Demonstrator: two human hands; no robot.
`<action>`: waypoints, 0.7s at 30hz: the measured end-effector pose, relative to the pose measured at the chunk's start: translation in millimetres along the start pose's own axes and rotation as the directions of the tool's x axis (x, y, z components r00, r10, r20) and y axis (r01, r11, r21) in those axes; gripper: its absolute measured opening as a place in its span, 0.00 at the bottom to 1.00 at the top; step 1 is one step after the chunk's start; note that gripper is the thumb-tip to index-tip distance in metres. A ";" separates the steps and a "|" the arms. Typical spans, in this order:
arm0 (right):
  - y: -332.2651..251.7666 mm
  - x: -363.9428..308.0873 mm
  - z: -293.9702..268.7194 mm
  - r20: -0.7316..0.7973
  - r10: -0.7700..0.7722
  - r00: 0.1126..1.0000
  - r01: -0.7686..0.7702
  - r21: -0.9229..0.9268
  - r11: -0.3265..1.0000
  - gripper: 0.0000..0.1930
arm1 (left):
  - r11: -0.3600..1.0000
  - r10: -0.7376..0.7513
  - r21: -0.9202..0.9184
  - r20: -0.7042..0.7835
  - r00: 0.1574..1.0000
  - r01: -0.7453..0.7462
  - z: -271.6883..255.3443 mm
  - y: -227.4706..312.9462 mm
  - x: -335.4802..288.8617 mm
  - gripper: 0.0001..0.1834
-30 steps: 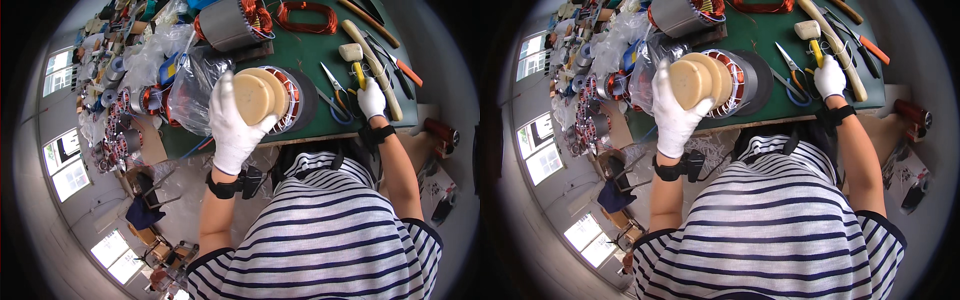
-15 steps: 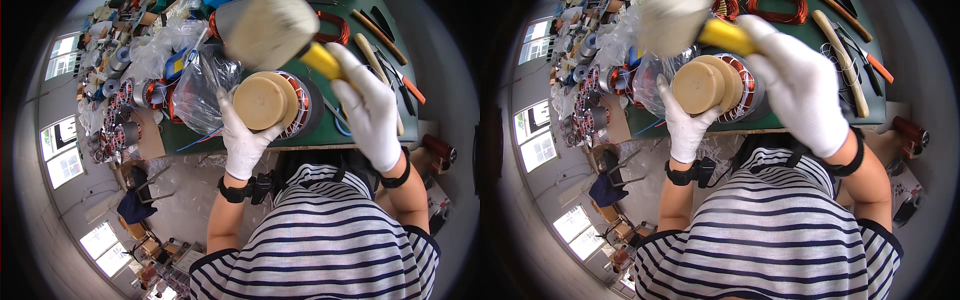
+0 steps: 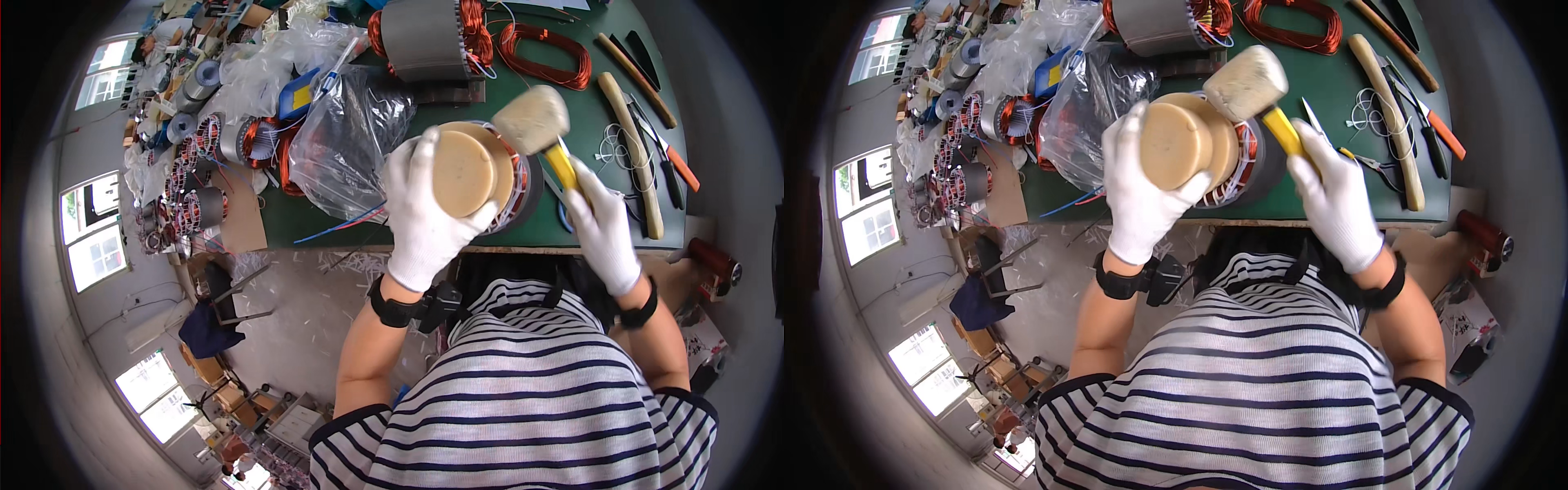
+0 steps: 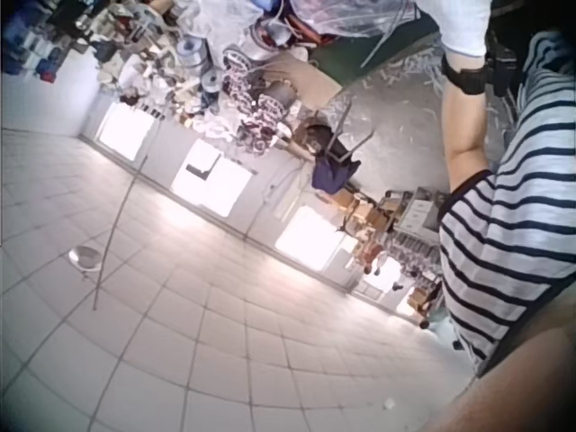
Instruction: Manually shaping and wiring copper windings inside a motor stator using a mallet and assembly tools.
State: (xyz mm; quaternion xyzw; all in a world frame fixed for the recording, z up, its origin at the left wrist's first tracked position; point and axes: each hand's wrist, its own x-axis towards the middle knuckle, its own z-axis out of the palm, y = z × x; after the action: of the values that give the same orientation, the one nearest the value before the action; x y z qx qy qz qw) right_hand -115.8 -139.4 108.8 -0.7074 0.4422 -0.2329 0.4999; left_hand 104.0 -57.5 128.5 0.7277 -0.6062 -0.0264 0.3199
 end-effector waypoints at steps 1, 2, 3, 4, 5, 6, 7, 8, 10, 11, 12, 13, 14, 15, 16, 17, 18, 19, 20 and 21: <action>-4.3 -3.4 -3.8 0.018 -0.060 0.998 0.061 -0.053 0.997 0.20 | 0.998 -0.035 -0.060 -0.023 0.999 0.034 -1.5 -1.0 -3.1 0.48; -5.6 -5.9 -10.8 0.051 -0.124 0.991 0.128 -0.099 0.987 0.20 | 0.997 -0.050 -0.056 -0.025 0.998 0.048 -3.6 1.5 -5.9 0.48; -5.2 -7.1 -15.2 -0.017 -0.022 1.000 0.021 -0.018 1.000 0.20 | 0.997 -0.055 -0.060 -0.021 0.998 0.054 -5.4 2.0 -7.0 0.48; -3.0 0.9 -21.7 -0.075 0.072 0.995 -0.067 0.070 0.995 0.19 | 0.997 -0.059 -0.057 -0.029 0.998 0.058 -5.0 0.7 -5.3 0.47; -3.0 7.8 -31.4 -0.131 0.286 0.949 -0.256 0.207 0.944 0.18 | 0.995 -0.063 -0.083 -0.034 0.997 0.060 -2.3 -2.1 -7.5 0.47; -3.0 15.7 -39.2 -0.256 0.298 0.920 -0.246 0.216 0.945 0.18 | 0.994 -0.068 -0.085 -0.039 0.997 0.065 0.5 -1.6 -6.4 0.47; 6.7 19.9 -47.9 -0.309 0.310 0.899 -0.208 0.323 0.923 0.18 | 0.993 -0.071 -0.096 -0.040 0.997 0.067 0.9 -0.6 -6.3 0.47; 13.7 23.1 -54.6 -0.359 0.327 0.874 -0.160 0.423 0.892 0.19 | 0.992 -0.073 -0.106 -0.042 0.996 0.068 1.0 0.6 -5.7 0.47; 7.9 21.1 -50.6 -0.390 0.289 0.874 -0.136 0.375 0.917 0.18 | 0.992 -0.081 -0.104 -0.039 0.996 0.077 0.5 3.5 -3.9 0.48; 2.5 18.6 -47.6 -0.420 0.248 0.873 -0.110 0.328 0.938 0.18 | 0.992 -0.086 -0.099 -0.037 0.996 0.082 -0.1 4.7 -2.7 0.49; -7.1 12.1 -43.8 -0.384 0.189 0.904 -0.082 0.278 0.957 0.19 | 0.992 -0.088 -0.097 -0.042 0.995 0.084 -0.1 5.1 -1.8 0.49; -21.0 6.2 -38.3 -0.379 0.129 0.916 -0.046 0.221 0.974 0.19 | 0.992 -0.083 -0.096 -0.035 0.996 0.079 -0.6 4.4 -2.5 0.51; -37.9 2.9 -33.6 -0.370 0.068 0.927 -0.007 0.165 0.986 0.19 | 0.993 -0.076 -0.095 -0.030 0.997 0.073 -1.3 3.9 -3.1 0.54; -58.9 2.0 -29.7 -0.371 -0.051 0.927 0.098 0.109 0.989 0.20 | 0.993 -0.082 -0.090 -0.037 0.996 0.078 -3.5 3.6 -5.9 0.54; -75.5 4.4 -26.6 -0.370 -0.174 0.913 0.206 0.049 0.977 0.20 | 0.986 -0.105 -0.133 -0.051 0.993 0.098 -2.4 3.4 -7.3 0.57; -83.4 7.4 -21.4 -0.362 -0.294 0.885 0.335 0.055 0.941 0.21 | 0.978 -0.129 -0.175 -0.065 0.990 0.116 -1.4 1.9 -8.5 0.60; -71.8 7.9 -8.3 -0.451 -0.379 0.808 0.424 -0.001 0.905 0.23 | 0.978 -0.126 -0.177 -0.077 0.989 0.111 0.1 1.5 -8.1 0.60; -49.1 9.6 -2.9 -0.178 -0.573 0.800 0.520 -0.271 0.810 0.25 | 0.948 -0.142 -0.295 -0.049 0.989 0.122 3.0 -1.3 -10.3 0.62; -31.8 16.1 -4.7 0.149 -0.663 0.734 0.644 -0.462 0.610 0.27 | 0.909 -0.161 -0.394 -0.035 0.986 0.135 3.7 -6.3 -12.7 0.64; -32.9 14.2 -7.9 0.164 -0.554 0.816 0.561 -0.455 0.692 0.28 | 0.956 -0.009 -0.293 -0.072 0.997 -0.013 1.3 -8.5 -15.6 0.66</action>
State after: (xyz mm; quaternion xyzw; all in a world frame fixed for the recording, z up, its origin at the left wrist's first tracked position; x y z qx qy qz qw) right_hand -101.9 -152.0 140.4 -0.9109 0.2468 -0.2506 0.2156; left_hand 106.7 -43.5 117.8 0.6722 -0.5842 -0.0891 0.4461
